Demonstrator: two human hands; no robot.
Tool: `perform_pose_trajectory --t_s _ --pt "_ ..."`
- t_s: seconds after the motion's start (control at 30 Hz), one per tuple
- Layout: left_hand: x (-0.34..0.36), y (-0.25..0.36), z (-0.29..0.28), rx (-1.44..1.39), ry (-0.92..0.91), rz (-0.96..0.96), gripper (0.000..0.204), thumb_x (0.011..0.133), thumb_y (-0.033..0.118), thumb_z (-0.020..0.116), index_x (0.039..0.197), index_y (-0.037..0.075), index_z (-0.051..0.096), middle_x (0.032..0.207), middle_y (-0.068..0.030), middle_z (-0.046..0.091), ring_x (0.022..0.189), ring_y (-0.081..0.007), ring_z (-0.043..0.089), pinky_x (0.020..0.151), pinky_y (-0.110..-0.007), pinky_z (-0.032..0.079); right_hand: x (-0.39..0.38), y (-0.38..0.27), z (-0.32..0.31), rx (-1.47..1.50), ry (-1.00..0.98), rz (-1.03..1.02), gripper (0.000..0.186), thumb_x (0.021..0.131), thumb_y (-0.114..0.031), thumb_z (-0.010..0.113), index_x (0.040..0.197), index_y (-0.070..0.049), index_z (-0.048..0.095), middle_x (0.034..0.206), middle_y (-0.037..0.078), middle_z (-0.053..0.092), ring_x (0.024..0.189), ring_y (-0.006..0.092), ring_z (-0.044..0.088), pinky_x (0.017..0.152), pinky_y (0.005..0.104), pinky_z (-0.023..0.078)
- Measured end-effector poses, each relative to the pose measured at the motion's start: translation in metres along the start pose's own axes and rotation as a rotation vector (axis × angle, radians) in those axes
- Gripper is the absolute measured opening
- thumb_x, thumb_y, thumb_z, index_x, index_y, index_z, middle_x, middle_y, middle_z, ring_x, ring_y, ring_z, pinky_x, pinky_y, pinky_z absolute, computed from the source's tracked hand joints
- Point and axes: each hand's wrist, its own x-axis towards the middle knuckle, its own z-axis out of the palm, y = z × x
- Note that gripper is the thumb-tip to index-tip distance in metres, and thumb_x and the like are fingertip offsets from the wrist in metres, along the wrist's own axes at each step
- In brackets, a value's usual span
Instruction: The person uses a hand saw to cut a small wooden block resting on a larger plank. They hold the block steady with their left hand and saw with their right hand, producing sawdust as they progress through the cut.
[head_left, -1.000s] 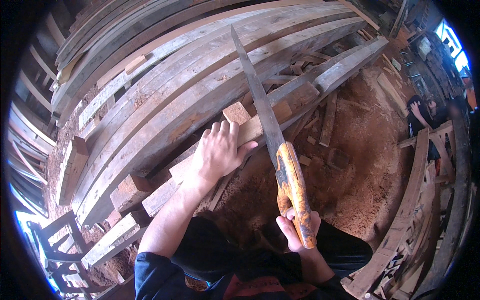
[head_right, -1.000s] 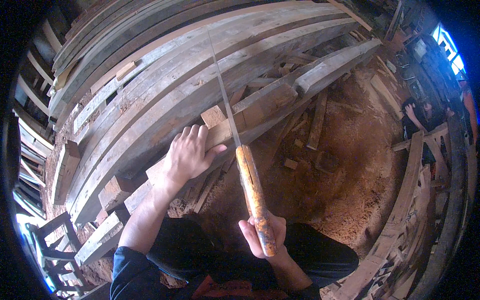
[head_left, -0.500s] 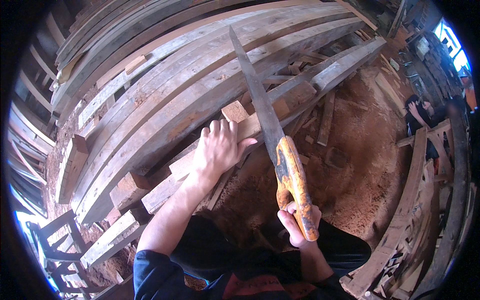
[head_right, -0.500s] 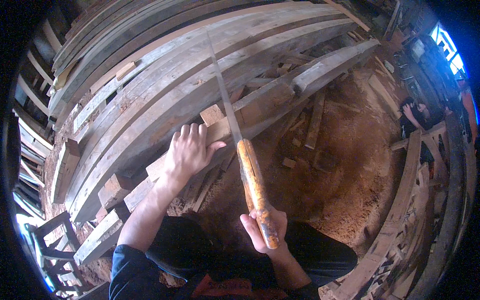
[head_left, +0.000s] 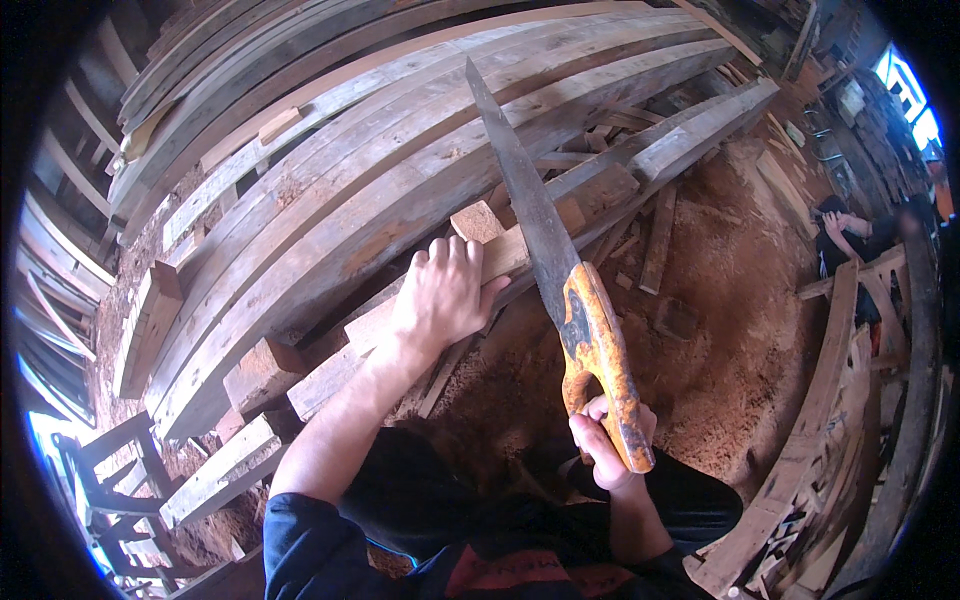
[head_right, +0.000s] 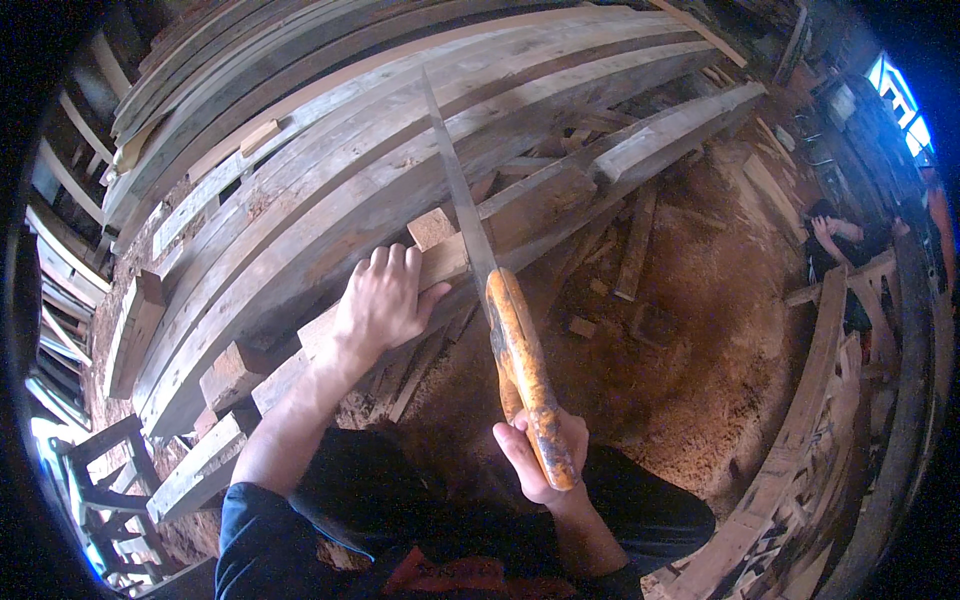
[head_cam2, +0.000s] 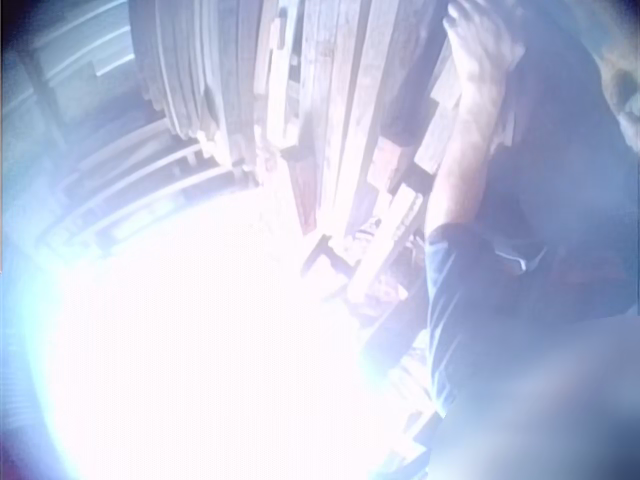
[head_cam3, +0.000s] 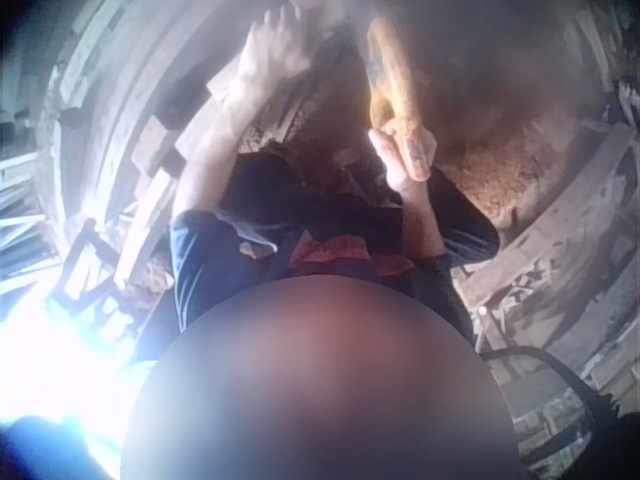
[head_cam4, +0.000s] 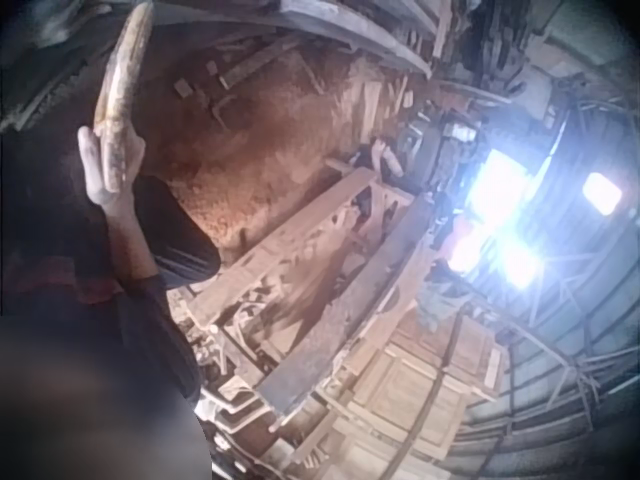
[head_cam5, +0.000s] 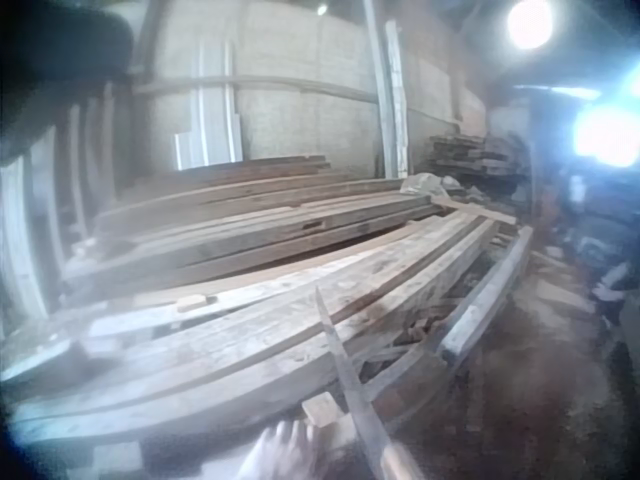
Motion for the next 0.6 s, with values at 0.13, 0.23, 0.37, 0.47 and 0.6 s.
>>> perform_pose_trajectory --t_s 0.13,0.23,0.37,0.47,0.6 --pt "0.0 0.0 -0.004 0.076 -0.072 0.016 0.047 0.092 0.043 0.055 0.1 -0.004 0.054 0.086 -0.0148 0.057 0.081 -0.0283 0.061 0.068 -0.039 0.052 0.001 0.003 -0.006 0.006 0.025 0.02 0.016 0.079 -0.001 0.072 0.081 -0.004 0.056 0.066 0.003 0.058 0.055 0.0095 0.053 0.052 0.0247 0.041" --pt "-0.001 0.001 -0.009 0.145 -0.044 0.069 0.047 0.092 0.044 0.054 0.1 -0.003 0.054 0.085 -0.0138 0.056 0.081 -0.0269 0.06 0.067 -0.038 0.051 0.004 0.003 -0.008 0.012 0.035 0.011 0.015 0.079 0.0 0.071 0.081 -0.003 0.056 0.066 0.003 0.058 0.055 0.0094 0.052 0.052 0.0248 0.041" --pt "-0.002 0.0 -0.006 0.091 -0.053 0.02 0.045 0.091 0.041 0.054 0.101 -0.003 0.054 0.084 -0.0132 0.055 0.081 -0.0263 0.059 0.068 -0.038 0.05 0.001 0.005 -0.003 0.002 0.051 -0.024 0.014 0.08 0.0 0.07 0.08 -0.002 0.056 0.065 0.003 0.058 0.056 0.0087 0.052 0.054 0.0245 0.041" --pt "-0.002 0.002 -0.007 0.072 -0.018 0.028 0.041 0.089 0.038 0.055 0.098 -0.002 0.055 0.084 -0.0135 0.056 0.081 -0.0265 0.059 0.068 -0.039 0.049 0.007 -0.009 0.012 -0.246 0.045 -0.26 0.015 0.081 -0.002 0.07 0.078 -0.002 0.055 0.063 0.002 0.054 0.055 0.0084 0.049 0.052 0.0252 0.039" --pt "-0.001 -0.003 -0.004 0.014 0.082 0.081 0.037 0.086 0.035 0.057 0.092 -0.001 0.056 0.084 -0.0145 0.057 0.081 -0.0274 0.059 0.067 -0.04 0.049 0.003 -0.009 0.023 -0.195 0.11 -0.247 0.014 0.081 -0.001 0.07 0.078 -0.001 0.056 0.063 0.003 0.054 0.054 0.0089 0.049 0.051 0.0249 0.039"
